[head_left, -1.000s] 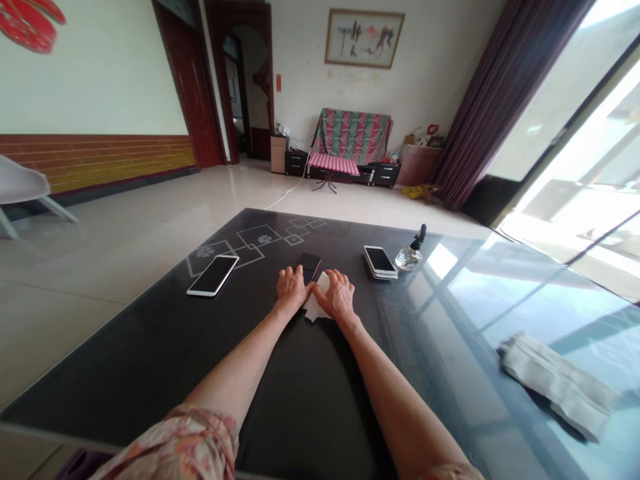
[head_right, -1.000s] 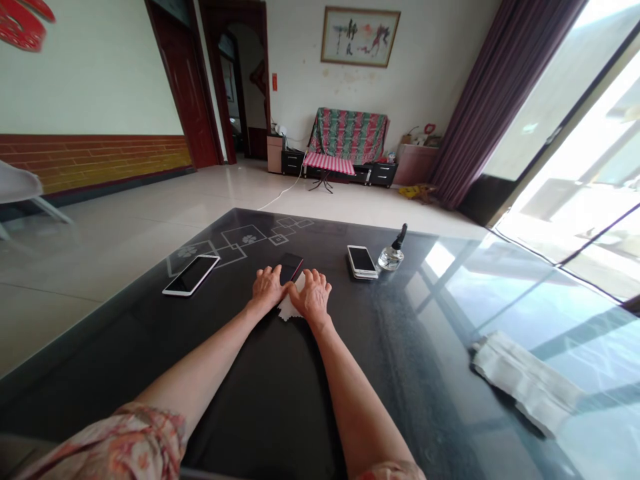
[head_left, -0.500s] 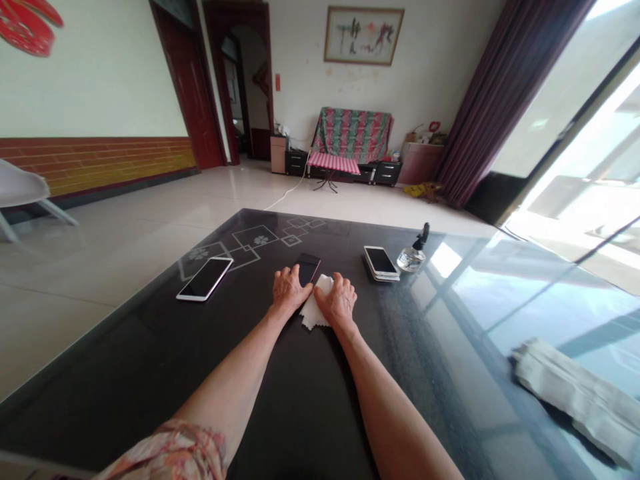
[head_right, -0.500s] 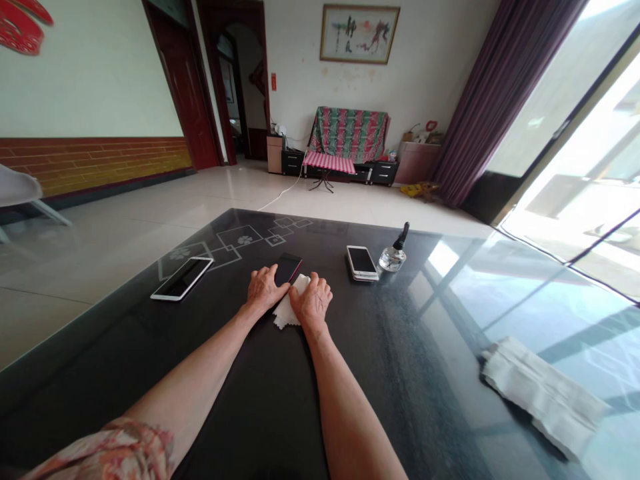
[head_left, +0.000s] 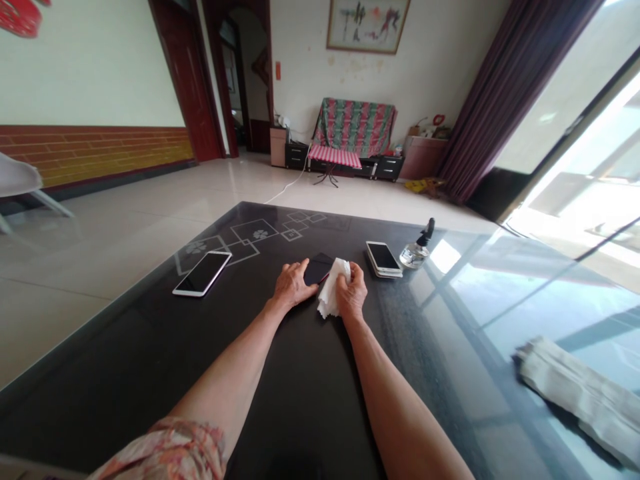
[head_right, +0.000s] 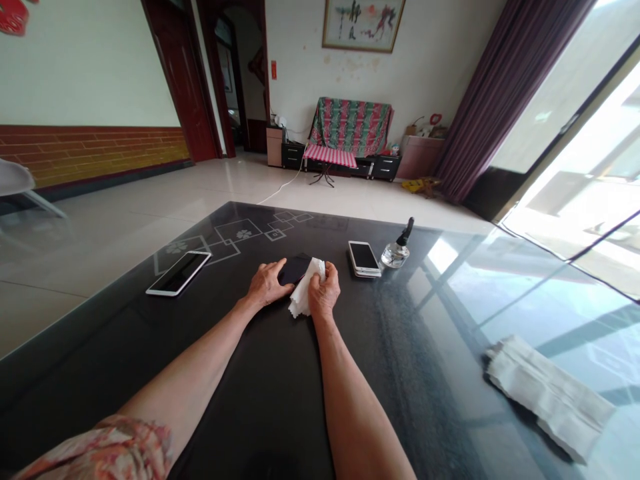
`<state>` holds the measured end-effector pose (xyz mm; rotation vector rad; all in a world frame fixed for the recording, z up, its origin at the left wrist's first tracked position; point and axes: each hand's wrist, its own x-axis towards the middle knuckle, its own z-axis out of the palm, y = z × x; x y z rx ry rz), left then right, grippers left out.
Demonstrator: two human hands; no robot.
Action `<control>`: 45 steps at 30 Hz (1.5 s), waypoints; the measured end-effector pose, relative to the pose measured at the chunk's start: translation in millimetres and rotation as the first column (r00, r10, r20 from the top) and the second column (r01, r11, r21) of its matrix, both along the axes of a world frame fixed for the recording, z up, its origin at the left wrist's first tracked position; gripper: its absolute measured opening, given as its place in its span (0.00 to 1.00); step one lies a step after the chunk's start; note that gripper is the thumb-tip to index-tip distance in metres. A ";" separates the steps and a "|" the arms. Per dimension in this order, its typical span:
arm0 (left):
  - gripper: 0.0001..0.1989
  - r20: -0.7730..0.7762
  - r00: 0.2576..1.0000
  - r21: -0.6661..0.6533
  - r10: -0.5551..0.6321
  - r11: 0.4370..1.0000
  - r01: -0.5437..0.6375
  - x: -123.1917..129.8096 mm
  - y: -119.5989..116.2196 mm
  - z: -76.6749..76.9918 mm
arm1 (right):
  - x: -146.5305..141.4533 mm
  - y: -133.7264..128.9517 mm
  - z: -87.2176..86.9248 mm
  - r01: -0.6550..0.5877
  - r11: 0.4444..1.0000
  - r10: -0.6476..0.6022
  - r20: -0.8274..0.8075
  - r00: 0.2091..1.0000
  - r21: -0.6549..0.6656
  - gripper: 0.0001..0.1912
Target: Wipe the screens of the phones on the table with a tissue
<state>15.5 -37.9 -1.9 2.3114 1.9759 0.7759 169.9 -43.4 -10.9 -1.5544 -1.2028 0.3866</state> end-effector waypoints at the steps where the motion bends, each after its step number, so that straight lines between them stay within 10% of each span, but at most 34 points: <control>1: 0.37 -0.012 1.000 -0.004 -0.013 1.000 0.013 2.8 -1.8 0.7 | -0.3 -0.2 0.4 0.002 1.000 -0.002 0.003 1.000 -0.002 0.24; 26: 0.34 0.061 0.984 0.034 0.166 0.985 -0.168 3.8 5.1 -9.6 | 0.8 -1.8 2.7 0.017 0.999 -0.019 -0.037 0.999 -0.038 0.23; 33: 0.29 -0.006 0.998 0.017 -0.055 0.998 0.056 -14.4 12.8 -14.0 | 1.3 -1.8 3.2 0.008 0.998 -0.008 0.013 1.000 -0.057 0.22; 45: 0.26 0.031 0.998 0.045 0.055 0.997 -0.056 -5.4 8.4 -12.3 | -0.1 1.7 1.9 0.092 0.996 -0.092 0.010 0.996 -0.015 0.20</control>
